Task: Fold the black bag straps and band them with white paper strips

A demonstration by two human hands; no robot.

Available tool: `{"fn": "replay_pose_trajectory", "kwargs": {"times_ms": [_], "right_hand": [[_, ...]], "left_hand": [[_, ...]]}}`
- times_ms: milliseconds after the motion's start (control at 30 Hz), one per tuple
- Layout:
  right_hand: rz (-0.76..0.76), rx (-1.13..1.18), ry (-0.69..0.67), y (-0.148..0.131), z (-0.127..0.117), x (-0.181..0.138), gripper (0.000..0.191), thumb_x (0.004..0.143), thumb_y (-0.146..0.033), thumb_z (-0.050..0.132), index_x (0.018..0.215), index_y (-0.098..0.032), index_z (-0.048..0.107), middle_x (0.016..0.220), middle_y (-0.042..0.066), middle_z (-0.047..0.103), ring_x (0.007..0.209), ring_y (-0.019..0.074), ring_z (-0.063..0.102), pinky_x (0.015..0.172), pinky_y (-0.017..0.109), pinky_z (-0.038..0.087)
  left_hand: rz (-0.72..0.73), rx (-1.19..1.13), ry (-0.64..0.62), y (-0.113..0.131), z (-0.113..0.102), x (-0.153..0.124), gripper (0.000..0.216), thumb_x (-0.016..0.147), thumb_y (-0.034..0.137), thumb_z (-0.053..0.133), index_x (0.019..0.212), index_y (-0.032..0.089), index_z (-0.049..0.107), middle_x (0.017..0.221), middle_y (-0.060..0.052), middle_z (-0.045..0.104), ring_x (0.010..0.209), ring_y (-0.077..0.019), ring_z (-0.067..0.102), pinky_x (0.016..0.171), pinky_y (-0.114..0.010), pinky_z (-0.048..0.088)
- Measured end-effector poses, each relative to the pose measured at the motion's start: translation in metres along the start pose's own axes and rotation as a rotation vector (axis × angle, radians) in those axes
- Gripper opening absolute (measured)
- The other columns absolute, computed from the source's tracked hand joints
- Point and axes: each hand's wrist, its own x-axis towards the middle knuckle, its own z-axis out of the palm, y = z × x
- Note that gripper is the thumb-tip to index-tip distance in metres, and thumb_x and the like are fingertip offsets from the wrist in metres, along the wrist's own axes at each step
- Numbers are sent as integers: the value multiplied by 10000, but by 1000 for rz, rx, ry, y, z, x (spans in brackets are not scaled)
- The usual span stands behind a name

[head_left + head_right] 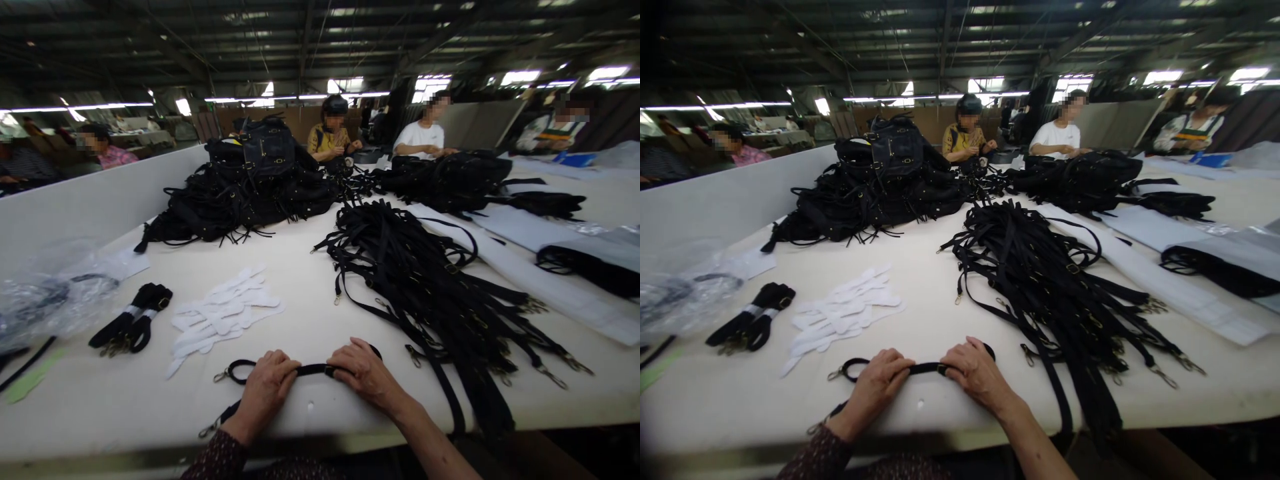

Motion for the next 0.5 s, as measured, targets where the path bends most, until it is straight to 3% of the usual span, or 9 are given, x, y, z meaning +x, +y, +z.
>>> {"fn": "replay_pose_trajectory", "kwargs": {"times_ms": [133,233,333,400,500], "right_hand": [[28,-50,192,-1,-10,-18,331,882,-272,626,1212,-291,632,1262,66,686,1200,251,599,1111,539,359],[120,-26,364,-13,-11,-40,254,922,-314,572,1159,-267,652,1127,67,735,1057,224,662,939,386,508],[232,2,285,-32,-2,-58,169,944,-360,537,950,-271,681,904,23,753,855,188,694,738,295,518],[329,-52,216,-40,6,-60,179,937,-381,548,858,-269,664,841,5,742,819,190,695,690,289,494],[468,-147,231,-42,12,-47,252,940,-449,533,811,-257,630,789,4,719,775,193,685,651,294,463]], "left_hand": [[-11,-69,10,5,0,-3,223,945,266,492,1060,299,680,930,-31,662,924,-214,605,816,-377,510],[-9,-77,46,6,3,-5,220,948,271,484,1048,296,679,927,-29,663,917,-206,613,790,-354,512],[0,-67,66,7,6,-5,232,958,285,466,1071,300,668,927,-27,662,914,-203,615,783,-348,508],[29,-60,55,10,8,-6,250,965,281,453,1115,301,652,932,-32,658,911,-203,610,779,-350,502],[120,-41,-1,20,12,-8,273,967,262,452,1173,311,624,934,-36,649,894,-206,594,768,-360,486]]}}
